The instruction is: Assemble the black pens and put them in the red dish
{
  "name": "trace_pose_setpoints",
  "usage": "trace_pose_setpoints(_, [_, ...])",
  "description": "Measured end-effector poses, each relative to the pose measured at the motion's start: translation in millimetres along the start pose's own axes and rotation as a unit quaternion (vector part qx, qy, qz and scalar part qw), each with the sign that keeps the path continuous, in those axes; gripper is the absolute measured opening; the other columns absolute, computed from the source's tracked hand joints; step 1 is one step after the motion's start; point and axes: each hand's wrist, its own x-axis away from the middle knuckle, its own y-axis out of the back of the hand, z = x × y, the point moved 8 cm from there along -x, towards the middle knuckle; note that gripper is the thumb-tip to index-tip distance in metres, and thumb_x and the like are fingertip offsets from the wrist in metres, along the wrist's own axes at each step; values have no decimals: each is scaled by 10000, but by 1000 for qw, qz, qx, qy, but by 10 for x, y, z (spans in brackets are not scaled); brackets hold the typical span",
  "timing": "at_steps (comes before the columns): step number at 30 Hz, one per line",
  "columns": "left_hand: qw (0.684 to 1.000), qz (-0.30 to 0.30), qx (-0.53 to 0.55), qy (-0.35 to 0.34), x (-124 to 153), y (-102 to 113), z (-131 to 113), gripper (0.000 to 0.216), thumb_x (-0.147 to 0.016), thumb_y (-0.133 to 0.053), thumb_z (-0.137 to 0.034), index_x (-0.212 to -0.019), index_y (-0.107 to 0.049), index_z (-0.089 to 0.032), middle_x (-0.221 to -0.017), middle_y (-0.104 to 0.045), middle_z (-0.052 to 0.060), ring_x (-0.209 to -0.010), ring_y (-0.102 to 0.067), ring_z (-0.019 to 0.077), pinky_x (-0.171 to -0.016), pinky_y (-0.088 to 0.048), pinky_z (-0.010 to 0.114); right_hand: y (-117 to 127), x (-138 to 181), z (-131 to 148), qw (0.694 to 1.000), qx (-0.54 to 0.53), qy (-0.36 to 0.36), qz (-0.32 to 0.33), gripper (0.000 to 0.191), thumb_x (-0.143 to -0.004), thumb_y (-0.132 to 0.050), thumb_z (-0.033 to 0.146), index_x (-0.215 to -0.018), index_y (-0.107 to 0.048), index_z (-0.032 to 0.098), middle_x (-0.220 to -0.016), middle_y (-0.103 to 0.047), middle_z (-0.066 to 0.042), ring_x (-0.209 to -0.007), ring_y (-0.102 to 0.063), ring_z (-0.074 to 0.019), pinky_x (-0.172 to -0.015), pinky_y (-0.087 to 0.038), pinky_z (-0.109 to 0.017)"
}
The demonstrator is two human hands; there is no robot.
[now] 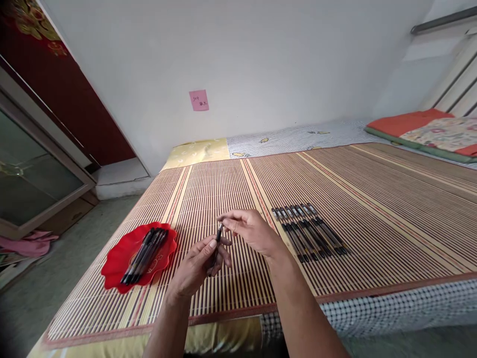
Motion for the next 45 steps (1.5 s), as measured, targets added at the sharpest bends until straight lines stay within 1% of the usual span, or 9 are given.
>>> trace_pose_setpoints(4, [1000, 1, 19, -1, -4, -13, 12, 377, -999, -552, -452, -1081, -683, -108, -752, -738, 95, -474, -447, 77, -459, -247, 228, -111, -14, 22, 1000, -9, 3, 16, 196, -908, -683, 334, -1045, -785, 238, -764, -701, -18, -712, -610, -154, -671, -526, -303])
trace_pose_setpoints(9, [1000, 2, 23, 6, -6, -10, 27, 370, -997, -558, -450, -1081, -677, -110, -761, -735, 95, -485, -468, 80, -474, -269, 226, -113, -44, -8, 1000, -27, 5, 1, 149, -866, -720, 344, -914, -760, 208, -767, -682, -11, -703, -598, -139, -666, -509, -284])
trace_pose_setpoints(14, [1000, 6, 22, 5, 0, -15, 27, 364, -1001, -557, -442, -1082, -676, -108, -762, -731, 92, -492, -473, 77, -477, -261, 229, -92, -68, -80, 999, -19, -18, -18, 245, -811, -798, 424, -819, -716, 194, -760, -649, 2, -702, -587, -135, -665, -488, -281])
trace_pose_setpoints(20, [1000, -3, 27, 2, -6, -15, 22, 360, -999, -560, -441, -1077, -679, -110, -754, -732, 89, -490, -476, 77, -473, -270, 227, -93, -49, -50, 1000, -5, -8, -5, 237, -933, -654, 444, -931, -756, 230, -906, -715, -35, -839, -638, -161, -794, -507, -312])
trace_pose_setpoints(27, [999, 5, 46, 6, -8, -37, 35, 347, -993, -575, -426, -1064, -675, -102, -736, -731, 87, -458, -467, 71, -446, -266, 218, -73, -66, -104, 999, -6, -22, -30, 258, -818, -783, 453, -810, -725, 201, -758, -674, -7, -725, -619, -159, -694, -516, -304])
trace_pose_setpoints(33, [999, 6, 51, 8, -22, -48, 20, 343, -993, -575, -426, -1053, -671, -102, -730, -733, 90, -456, -469, 71, -443, -264, 214, -94, -58, -71, 1000, -16, 1, 4, 204, -907, -682, 414, -948, -763, 231, -955, -732, -47, -937, -664, -188, -878, -509, -349])
trace_pose_setpoints(39, [999, 8, 43, 8, -27, -63, 42, 336, -998, -567, -416, -1047, -672, -100, -721, -730, 83, -448, -469, 67, -437, -250, 213, -55, -64, -180, 999, 3, -39, -24, 269, -840, -766, 453, -787, -702, 197, -749, -635, 4, -734, -589, -150, -708, -470, -307])
trace_pose_setpoints(43, [999, 1, 51, 7, -32, -57, 26, 345, -985, -585, -429, -1040, -672, -100, -715, -727, 81, -444, -468, 69, -434, -255, 213, -79, -62, -139, 1000, -11, -20, 1, 266, -918, -674, 475, -919, -745, 219, -889, -693, -37, -886, -631, -179, -839, -485, -342])
trace_pose_setpoints(45, [999, -1, 49, 10, -34, -52, 27, 355, -983, -586, -441, -1041, -672, -102, -719, -728, 82, -444, -467, 70, -435, -258, 213, -100, -60, -132, 1000, -18, -22, 14, 253, -897, -698, 465, -934, -748, 219, -911, -700, -43, -905, -638, -187, -857, -487, -350])
